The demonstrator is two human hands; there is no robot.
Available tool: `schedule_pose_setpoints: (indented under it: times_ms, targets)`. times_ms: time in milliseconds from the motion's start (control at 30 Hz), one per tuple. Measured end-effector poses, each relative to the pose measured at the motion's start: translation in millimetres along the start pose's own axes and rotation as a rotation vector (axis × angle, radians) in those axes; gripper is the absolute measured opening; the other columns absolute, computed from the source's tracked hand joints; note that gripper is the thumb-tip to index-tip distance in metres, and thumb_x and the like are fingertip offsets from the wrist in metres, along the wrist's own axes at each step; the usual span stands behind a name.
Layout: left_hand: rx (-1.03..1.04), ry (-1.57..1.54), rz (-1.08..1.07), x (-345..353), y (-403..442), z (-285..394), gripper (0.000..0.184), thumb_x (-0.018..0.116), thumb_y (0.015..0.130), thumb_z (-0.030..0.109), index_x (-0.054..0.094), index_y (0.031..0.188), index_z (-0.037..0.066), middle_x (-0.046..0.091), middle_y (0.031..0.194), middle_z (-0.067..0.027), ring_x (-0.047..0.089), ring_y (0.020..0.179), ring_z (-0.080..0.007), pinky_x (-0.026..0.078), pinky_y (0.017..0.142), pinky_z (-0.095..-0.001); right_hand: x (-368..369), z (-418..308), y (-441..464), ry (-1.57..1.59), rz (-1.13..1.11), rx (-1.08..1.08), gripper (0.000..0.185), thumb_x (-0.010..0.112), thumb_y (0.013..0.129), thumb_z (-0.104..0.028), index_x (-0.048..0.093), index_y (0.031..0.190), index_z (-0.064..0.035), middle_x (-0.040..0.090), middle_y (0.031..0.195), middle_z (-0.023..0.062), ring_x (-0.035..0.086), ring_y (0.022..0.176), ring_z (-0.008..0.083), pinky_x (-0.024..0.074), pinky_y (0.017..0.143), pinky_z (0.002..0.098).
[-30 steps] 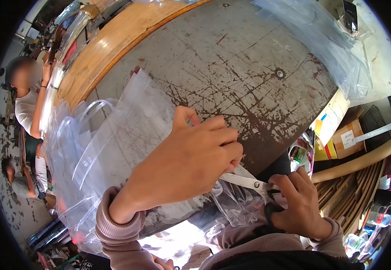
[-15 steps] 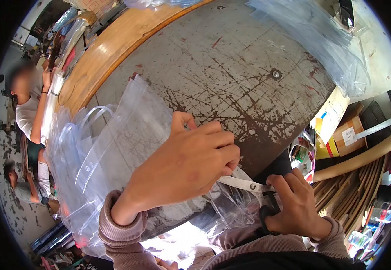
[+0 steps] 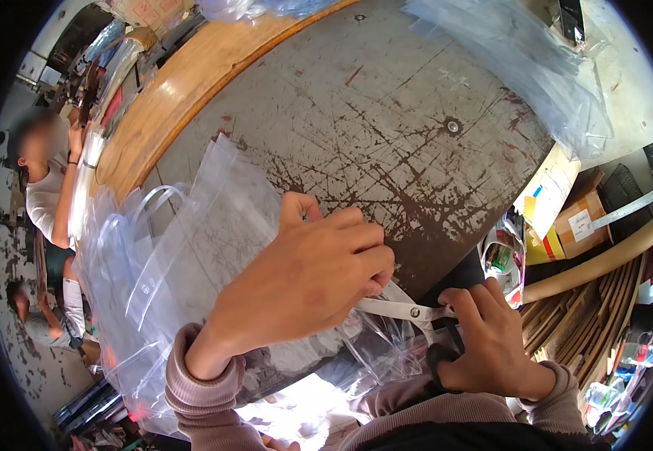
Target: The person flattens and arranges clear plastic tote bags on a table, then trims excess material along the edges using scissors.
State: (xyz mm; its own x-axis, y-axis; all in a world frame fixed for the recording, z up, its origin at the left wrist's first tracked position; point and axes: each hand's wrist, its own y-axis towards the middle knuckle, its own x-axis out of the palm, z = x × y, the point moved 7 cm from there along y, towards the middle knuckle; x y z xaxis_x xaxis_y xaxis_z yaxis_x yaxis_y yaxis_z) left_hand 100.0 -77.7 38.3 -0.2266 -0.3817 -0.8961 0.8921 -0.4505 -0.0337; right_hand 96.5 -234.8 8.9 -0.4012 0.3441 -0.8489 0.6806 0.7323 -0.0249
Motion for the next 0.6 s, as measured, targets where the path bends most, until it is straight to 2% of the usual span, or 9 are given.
schedule_pose_setpoints:
  times_ms: [267, 600]
  targets:
    - [0.010, -0.033, 0.022, 0.6, -1.3, -1.4, 0.007, 0.065, 0.078, 0.020, 0.060, 0.077, 0.015, 0.050, 0.074, 0.0058, 0.048, 0.076, -0.0137, 0.025, 0.076, -0.0374, 6.3, -0.3, 1.7, 0.013, -0.039, 0.048, 0.061, 0.070, 0.049, -0.020, 0.052, 0.105, -0.0043, 0.047, 0.081, 0.0108, 0.048, 0.081, 0.0282, 0.0457, 0.054, 0.0398]
    - [0.004, -0.038, 0.007, -0.1, -1.4, -2.0, 0.007, 0.062, 0.079, 0.021, 0.059, 0.076, 0.016, 0.049, 0.073, 0.0059, 0.048, 0.076, -0.0130, 0.025, 0.075, -0.0369, 1.2, -0.6, -1.4, 0.037, 0.035, -0.047, 0.060, 0.073, 0.045, -0.019, 0.054, 0.100, -0.0022, 0.047, 0.073, 0.0093, 0.048, 0.070, 0.0275, 0.0432, 0.051, 0.0373]
